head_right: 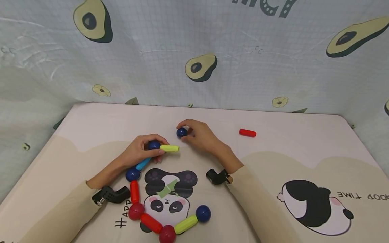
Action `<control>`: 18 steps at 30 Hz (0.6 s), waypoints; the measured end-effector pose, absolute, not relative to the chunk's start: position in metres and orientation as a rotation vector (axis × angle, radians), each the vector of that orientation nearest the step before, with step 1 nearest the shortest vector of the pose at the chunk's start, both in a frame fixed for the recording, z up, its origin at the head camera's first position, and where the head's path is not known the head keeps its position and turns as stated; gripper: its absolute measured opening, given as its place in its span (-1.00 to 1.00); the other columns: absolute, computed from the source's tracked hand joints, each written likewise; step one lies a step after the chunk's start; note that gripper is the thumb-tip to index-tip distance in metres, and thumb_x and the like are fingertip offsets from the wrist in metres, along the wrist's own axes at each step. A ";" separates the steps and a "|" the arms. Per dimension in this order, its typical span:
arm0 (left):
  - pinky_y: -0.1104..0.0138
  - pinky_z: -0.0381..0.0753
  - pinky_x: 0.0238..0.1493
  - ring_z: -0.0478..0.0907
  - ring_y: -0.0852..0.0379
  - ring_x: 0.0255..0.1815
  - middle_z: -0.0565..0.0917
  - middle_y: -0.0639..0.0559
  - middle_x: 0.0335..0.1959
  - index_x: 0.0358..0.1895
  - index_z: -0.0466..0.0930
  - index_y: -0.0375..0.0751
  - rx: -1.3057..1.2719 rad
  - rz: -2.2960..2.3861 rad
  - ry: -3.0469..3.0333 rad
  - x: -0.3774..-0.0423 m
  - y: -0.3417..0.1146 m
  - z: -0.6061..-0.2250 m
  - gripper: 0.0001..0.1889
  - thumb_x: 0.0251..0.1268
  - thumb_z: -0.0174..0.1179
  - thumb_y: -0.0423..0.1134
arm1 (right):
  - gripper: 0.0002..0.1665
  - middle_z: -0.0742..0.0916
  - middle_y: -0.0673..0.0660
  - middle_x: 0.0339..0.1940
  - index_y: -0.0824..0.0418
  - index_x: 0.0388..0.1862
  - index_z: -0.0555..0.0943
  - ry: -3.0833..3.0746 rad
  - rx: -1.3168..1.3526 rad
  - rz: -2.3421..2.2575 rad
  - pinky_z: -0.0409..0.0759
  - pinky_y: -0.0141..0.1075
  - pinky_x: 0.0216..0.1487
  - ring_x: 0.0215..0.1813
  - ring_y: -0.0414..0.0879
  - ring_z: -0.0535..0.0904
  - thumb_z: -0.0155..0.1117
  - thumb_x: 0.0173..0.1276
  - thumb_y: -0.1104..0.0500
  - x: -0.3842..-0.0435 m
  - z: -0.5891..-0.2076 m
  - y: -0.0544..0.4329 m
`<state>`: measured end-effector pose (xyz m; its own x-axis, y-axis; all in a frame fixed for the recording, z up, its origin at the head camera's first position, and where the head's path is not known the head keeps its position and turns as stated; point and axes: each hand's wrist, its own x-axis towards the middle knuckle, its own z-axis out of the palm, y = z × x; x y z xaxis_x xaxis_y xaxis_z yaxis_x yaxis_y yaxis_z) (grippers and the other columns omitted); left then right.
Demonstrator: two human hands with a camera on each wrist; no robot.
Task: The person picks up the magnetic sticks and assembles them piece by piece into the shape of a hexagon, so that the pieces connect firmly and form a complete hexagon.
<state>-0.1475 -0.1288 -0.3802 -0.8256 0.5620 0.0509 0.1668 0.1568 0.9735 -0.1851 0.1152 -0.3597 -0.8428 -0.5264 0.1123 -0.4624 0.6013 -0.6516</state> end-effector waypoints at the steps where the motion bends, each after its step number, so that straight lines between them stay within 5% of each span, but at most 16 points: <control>1: 0.22 0.65 -0.37 0.59 -0.07 -0.51 0.60 -0.19 -0.35 -0.01 0.57 -0.28 0.697 1.717 2.111 -0.147 -0.129 -0.380 -0.76 0.28 0.24 -0.33 | -0.54 0.64 0.05 0.01 0.11 0.13 0.56 2.727 -0.835 -1.071 0.53 -0.21 -0.07 -0.09 -0.07 0.54 0.39 0.23 0.23 -0.184 -0.359 0.116; 18: 0.22 0.65 -0.36 0.58 -0.06 -0.51 0.60 -0.18 -0.43 -0.02 0.56 -0.29 0.713 1.702 2.117 -0.148 -0.129 -0.381 -0.76 0.28 0.24 -0.33 | -0.52 0.57 0.05 -0.07 0.08 0.09 0.59 2.743 -0.771 -1.185 0.61 -0.30 -0.10 -0.08 -0.08 0.58 0.45 0.16 0.19 -0.147 -0.358 0.135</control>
